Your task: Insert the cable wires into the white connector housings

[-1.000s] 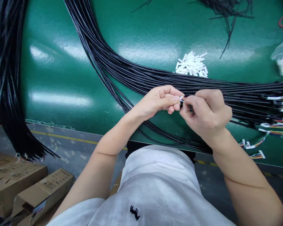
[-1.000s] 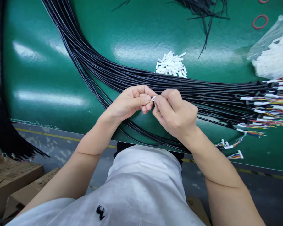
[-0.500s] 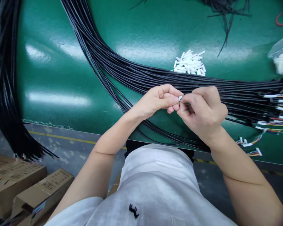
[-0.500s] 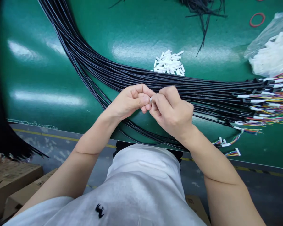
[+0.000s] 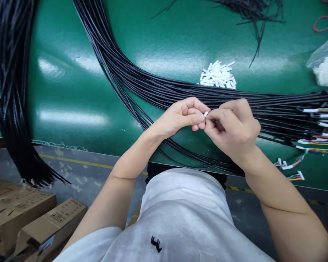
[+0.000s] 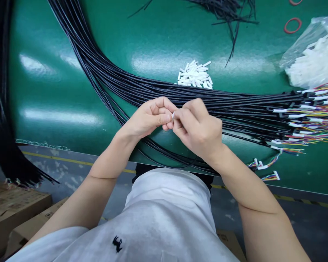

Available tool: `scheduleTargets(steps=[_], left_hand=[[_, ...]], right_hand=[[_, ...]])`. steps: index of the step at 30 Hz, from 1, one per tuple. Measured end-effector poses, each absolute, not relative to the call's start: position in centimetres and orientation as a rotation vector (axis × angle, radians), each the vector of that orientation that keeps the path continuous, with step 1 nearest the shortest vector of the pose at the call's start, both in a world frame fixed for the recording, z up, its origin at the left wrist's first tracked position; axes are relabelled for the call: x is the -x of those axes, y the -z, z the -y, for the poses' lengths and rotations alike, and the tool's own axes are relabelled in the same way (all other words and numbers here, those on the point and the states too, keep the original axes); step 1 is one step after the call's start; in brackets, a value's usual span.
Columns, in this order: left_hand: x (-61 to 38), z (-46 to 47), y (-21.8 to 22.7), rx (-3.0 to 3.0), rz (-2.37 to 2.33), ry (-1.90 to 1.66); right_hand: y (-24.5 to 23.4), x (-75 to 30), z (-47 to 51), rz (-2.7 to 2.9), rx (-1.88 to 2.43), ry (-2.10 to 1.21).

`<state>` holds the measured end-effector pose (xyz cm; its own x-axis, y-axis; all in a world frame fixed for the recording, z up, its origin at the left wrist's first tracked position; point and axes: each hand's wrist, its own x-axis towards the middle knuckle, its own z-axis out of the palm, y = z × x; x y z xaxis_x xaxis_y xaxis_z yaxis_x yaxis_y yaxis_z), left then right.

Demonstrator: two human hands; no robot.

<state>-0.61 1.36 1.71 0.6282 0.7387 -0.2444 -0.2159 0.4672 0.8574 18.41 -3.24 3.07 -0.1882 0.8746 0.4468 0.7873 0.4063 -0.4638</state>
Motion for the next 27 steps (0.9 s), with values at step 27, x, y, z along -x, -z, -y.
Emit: scheduleTargets(steps=[27], left_hand=[[0.6, 1.9, -2.7, -2.195, -0.398, 0.004]], right_hand=[[-3.9, -32.8, 15.3, 0.804, 1.768, -0.785]])
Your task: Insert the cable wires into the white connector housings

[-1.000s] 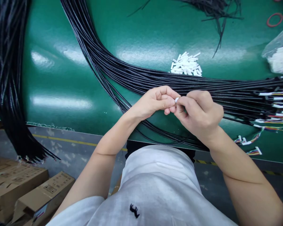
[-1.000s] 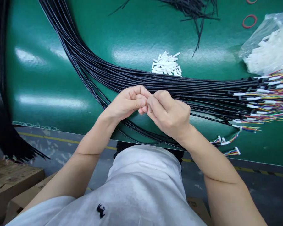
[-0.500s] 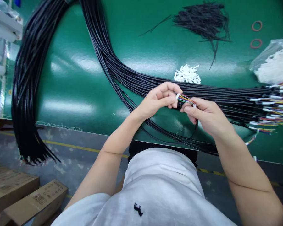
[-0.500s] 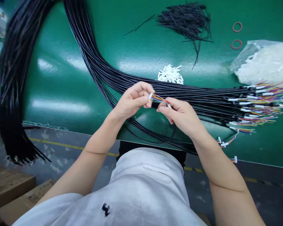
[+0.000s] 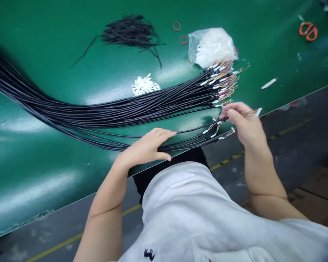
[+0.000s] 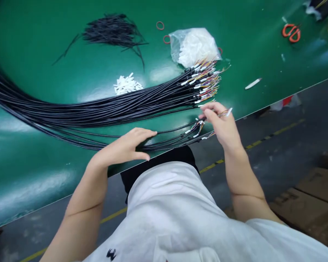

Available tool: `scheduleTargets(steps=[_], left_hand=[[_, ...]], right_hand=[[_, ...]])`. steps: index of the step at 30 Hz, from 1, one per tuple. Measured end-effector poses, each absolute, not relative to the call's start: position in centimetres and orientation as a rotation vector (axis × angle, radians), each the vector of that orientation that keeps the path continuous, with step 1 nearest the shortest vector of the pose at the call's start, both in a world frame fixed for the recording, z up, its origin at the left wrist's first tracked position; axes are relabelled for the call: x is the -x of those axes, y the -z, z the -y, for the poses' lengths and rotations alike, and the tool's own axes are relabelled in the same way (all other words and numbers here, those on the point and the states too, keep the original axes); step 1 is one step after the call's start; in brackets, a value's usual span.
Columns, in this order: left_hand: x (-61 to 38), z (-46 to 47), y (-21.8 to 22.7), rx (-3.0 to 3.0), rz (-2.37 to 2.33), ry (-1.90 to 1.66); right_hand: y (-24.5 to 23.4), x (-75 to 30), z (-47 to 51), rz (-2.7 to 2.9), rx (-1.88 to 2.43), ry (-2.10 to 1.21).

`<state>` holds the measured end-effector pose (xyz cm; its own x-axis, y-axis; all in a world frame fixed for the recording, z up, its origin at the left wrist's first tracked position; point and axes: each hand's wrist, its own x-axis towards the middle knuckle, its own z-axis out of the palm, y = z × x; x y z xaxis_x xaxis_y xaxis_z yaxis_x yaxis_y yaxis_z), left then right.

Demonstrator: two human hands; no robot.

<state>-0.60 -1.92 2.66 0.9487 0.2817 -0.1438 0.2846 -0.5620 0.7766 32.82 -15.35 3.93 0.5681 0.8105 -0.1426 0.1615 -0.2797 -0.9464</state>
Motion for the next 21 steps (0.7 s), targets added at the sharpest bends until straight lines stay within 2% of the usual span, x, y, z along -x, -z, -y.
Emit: scheduleTargets(steps=[2, 5, 7, 9, 11, 13, 16, 19, 21], left_hand=[[0.3, 3.4, -2.4, -2.413, -0.418, 0.059], [0.3, 5.0, -1.1, -2.624, -0.525, -0.063], [0.7, 5.7, 0.0, -2.73, -0.551, -0.192], [1.1, 6.2, 1.0, -2.838, -0.495, -0.332], [1.2, 6.8, 1.6, -2.903, -0.487, -0.478], [1.1, 7.3, 2.0, -2.922, -0.552, -0.57], [0.5, 7.3, 2.0, -2.903, -0.656, -0.58], [-0.2, 6.0, 1.6, -2.724, -0.651, -0.446], [-0.6, 4.9, 1.4, -2.723, -0.819, -0.396]], right_hand=[[-1.8, -34.9, 17.9, 0.799, 1.923, -0.61], [0.0, -36.4, 20.1, 0.86, 2.009, -0.145], [0.2, -35.8, 20.7, 1.095, 2.059, 0.182], [0.3, -34.1, 20.9, 1.467, 1.986, 0.377], [0.7, -32.2, 20.5, 1.999, 1.851, 0.278], [1.6, -31.0, 19.9, 2.235, 1.777, 0.179], [2.9, -31.7, 18.7, 2.275, 1.737, 0.212], [3.7, -33.9, 17.7, 2.194, 1.73, 0.26], [3.8, -35.2, 17.2, 2.19, 1.696, 0.254]])
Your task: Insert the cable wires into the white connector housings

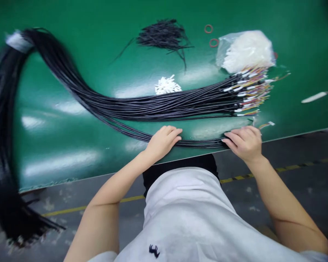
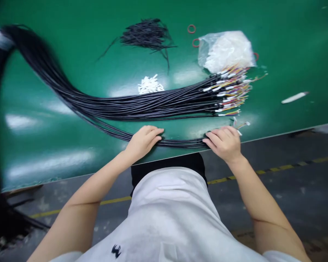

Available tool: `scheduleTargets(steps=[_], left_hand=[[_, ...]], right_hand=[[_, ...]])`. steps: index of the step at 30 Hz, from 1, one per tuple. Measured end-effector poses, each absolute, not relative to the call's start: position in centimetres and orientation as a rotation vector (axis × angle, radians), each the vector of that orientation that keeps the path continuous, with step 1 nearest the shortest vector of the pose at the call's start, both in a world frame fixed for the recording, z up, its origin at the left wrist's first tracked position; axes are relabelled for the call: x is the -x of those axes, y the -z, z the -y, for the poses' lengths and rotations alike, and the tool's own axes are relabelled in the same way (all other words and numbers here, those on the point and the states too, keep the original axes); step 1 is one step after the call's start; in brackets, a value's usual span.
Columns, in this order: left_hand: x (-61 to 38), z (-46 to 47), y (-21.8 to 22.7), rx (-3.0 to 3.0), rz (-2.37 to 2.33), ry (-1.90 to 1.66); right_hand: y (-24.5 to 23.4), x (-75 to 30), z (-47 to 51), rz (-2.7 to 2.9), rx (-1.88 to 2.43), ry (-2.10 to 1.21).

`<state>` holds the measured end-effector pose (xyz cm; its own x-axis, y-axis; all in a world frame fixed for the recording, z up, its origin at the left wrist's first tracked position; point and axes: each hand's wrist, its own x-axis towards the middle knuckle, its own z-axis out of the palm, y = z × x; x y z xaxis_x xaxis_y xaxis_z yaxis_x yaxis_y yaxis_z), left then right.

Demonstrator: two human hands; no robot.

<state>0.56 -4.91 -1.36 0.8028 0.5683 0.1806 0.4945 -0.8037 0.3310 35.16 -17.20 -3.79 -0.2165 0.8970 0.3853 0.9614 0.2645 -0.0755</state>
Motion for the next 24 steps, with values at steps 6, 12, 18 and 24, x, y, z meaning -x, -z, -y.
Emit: scheduleTargets(steps=[6, 12, 18, 24], left_hand=[[-2.5, 3.4, 0.3, -2.807, -1.05, -0.067], [-3.7, 3.2, -0.8, -2.706, -1.075, 0.212], [-3.3, 2.6, -1.7, -2.772, -0.812, 0.146], [-4.0, 2.0, -1.3, -2.756, -0.897, 0.175]], right_hand=[[3.0, -35.9, 16.5, 2.251, 1.47, 0.316], [1.5, -30.9, 17.3, 2.158, 1.341, 0.171], [0.7, -26.3, 15.5, 1.978, 1.418, -0.491], [1.8, -26.9, 12.8, 2.161, 1.393, -0.513]])
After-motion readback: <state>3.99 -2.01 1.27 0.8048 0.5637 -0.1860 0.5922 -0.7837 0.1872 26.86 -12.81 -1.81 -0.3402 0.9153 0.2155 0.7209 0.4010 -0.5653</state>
